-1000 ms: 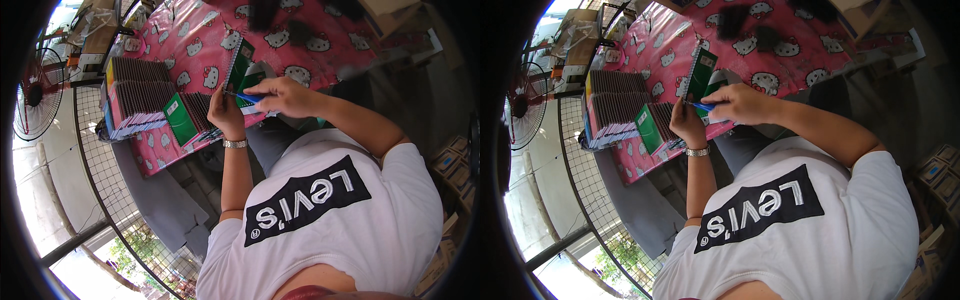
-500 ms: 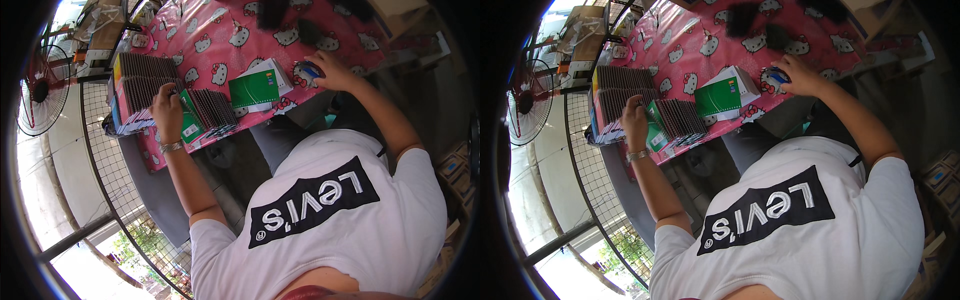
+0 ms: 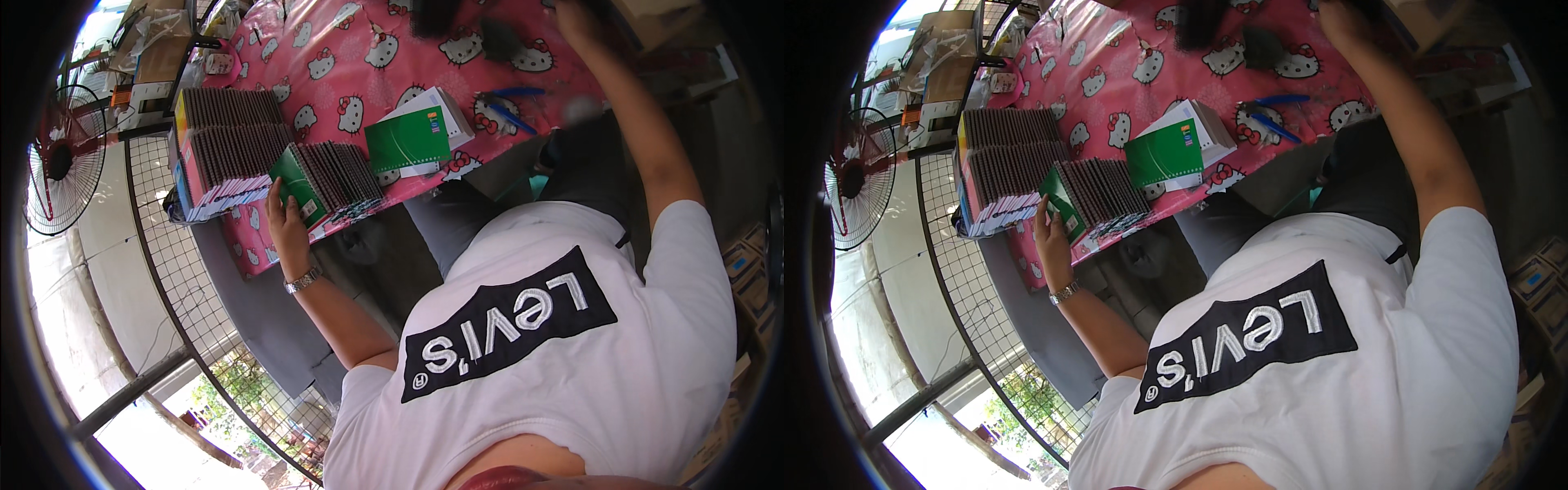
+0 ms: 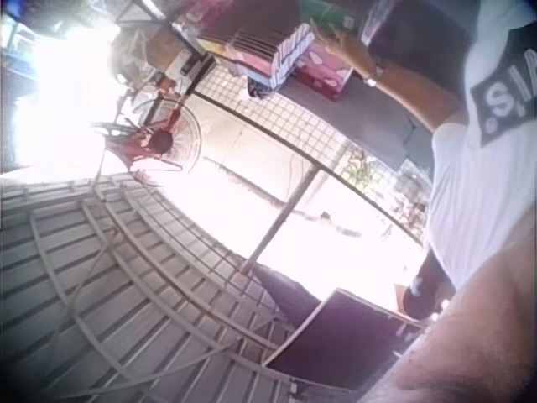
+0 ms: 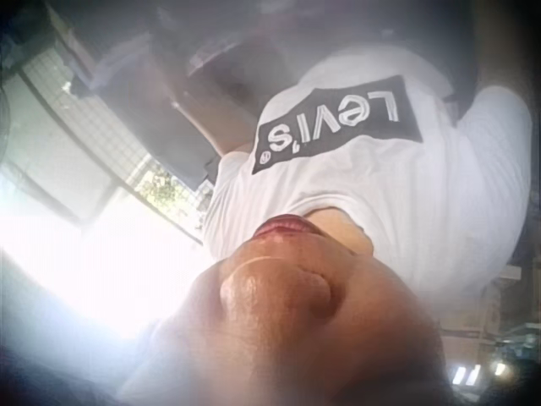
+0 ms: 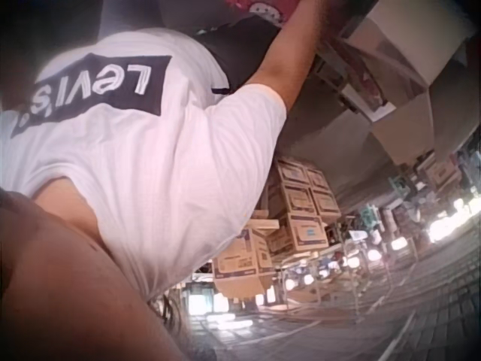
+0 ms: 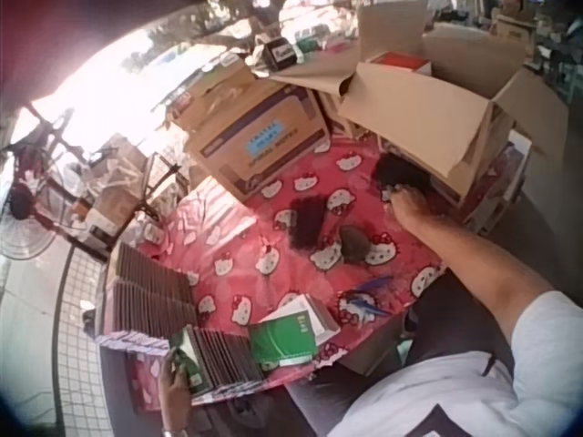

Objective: The person assembles spiral notebooks by inserting a plastic spiral coil through the pre-punched holes of notebook covers and paper stacks, then uses a blue tool to bend the ends of the coil to secure it, and finally stacks the completed notebooks.

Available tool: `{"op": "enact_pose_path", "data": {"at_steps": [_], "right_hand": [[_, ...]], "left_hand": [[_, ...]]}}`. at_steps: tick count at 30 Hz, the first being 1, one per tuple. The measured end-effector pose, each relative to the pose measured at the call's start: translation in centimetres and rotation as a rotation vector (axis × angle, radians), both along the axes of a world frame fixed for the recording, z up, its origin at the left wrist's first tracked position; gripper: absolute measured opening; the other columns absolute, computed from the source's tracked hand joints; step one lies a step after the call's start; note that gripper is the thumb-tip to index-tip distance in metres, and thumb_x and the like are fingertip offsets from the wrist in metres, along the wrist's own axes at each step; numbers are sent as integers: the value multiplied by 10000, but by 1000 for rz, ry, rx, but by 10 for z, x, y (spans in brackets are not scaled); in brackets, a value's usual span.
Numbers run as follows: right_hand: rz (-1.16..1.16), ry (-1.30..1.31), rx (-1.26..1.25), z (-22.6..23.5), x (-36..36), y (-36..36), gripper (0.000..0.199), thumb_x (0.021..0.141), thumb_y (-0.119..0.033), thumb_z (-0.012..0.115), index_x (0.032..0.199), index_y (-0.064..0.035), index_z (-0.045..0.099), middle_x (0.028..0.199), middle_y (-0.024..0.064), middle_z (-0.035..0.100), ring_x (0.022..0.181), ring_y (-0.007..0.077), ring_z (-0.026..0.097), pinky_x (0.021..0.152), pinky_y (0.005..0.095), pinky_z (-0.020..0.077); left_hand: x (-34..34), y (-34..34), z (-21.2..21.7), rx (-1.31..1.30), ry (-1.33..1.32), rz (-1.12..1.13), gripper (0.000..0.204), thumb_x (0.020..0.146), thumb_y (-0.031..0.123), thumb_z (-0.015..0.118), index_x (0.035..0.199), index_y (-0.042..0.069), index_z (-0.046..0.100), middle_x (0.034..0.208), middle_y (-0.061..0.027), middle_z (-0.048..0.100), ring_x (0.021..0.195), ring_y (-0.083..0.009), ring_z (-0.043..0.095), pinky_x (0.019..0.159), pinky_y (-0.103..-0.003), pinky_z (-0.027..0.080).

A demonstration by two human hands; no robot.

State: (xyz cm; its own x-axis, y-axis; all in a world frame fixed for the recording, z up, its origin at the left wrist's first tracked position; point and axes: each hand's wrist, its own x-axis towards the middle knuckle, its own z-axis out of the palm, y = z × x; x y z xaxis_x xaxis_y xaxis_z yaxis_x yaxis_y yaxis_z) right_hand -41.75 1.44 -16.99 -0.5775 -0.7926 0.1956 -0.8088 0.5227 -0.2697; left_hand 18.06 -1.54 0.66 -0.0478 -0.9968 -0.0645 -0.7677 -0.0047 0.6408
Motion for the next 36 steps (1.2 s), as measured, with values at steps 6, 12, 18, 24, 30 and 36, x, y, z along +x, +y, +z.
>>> {"op": "enact_pose_path", "data": {"at_steps": [6, 12, 18, 24, 30, 36], "right_hand": [[42, -26, -361, 26, -3, -3, 214, 814, -89, 623, 1017, -28, 599, 987, 232, 644, 925, 422, 628, 802, 488, 512], [284, -126, -560, 55, 22, 1, 253, 857, -62, 570, 1109, -38, 572, 959, 230, 657, 902, 404, 644, 769, 477, 512], [381, -355, -470, 49, 59, 28, 312, 890, -170, 617, 1183, -64, 617, 870, 145, 692, 780, 287, 678, 708, 392, 533], [479, -1160, -267, 75, 136, 64, 386, 893, -46, 461, 1259, -49, 584, 1005, 61, 640, 745, 84, 585, 654, 228, 493], [442, -1591, -266, 76, 189, 89, 406, 860, -22, 451, 1245, 23, 575, 1001, 64, 640, 721, 59, 550, 621, 214, 468], [462, -1246, -400, 68, 242, 108, 329, 835, -89, 574, 1116, 48, 675, 929, 140, 671, 801, 208, 649, 769, 331, 505]], "left_hand": [[-114, 32, 21, -612, -268, -574, 338, 829, 101, 695, 1161, 75, 636, 1226, -133, 601, 1146, -306, 567, 989, -418, 439], [-172, 39, -48, -560, -469, -905, 418, 757, 185, 763, 1150, 110, 642, 1169, -80, 640, 1099, -299, 591, 907, -404, 501], [-177, 17, -34, -404, -377, -1001, 364, 781, 171, 739, 1129, 83, 675, 1171, -85, 671, 1020, -283, 643, 844, -375, 545], [-178, 15, -28, -360, -412, -1036, 325, 788, 164, 723, 1099, 75, 691, 1146, -98, 687, 1012, -288, 654, 870, -379, 541], [-177, 9, -28, -346, -361, -1033, 330, 780, 146, 730, 1103, 89, 700, 1116, -112, 696, 950, -297, 683, 824, -374, 555], [-177, 6, -28, -337, -292, -1025, 295, 809, 151, 712, 1099, 97, 700, 1083, -117, 703, 920, -302, 690, 787, -373, 558]]}}
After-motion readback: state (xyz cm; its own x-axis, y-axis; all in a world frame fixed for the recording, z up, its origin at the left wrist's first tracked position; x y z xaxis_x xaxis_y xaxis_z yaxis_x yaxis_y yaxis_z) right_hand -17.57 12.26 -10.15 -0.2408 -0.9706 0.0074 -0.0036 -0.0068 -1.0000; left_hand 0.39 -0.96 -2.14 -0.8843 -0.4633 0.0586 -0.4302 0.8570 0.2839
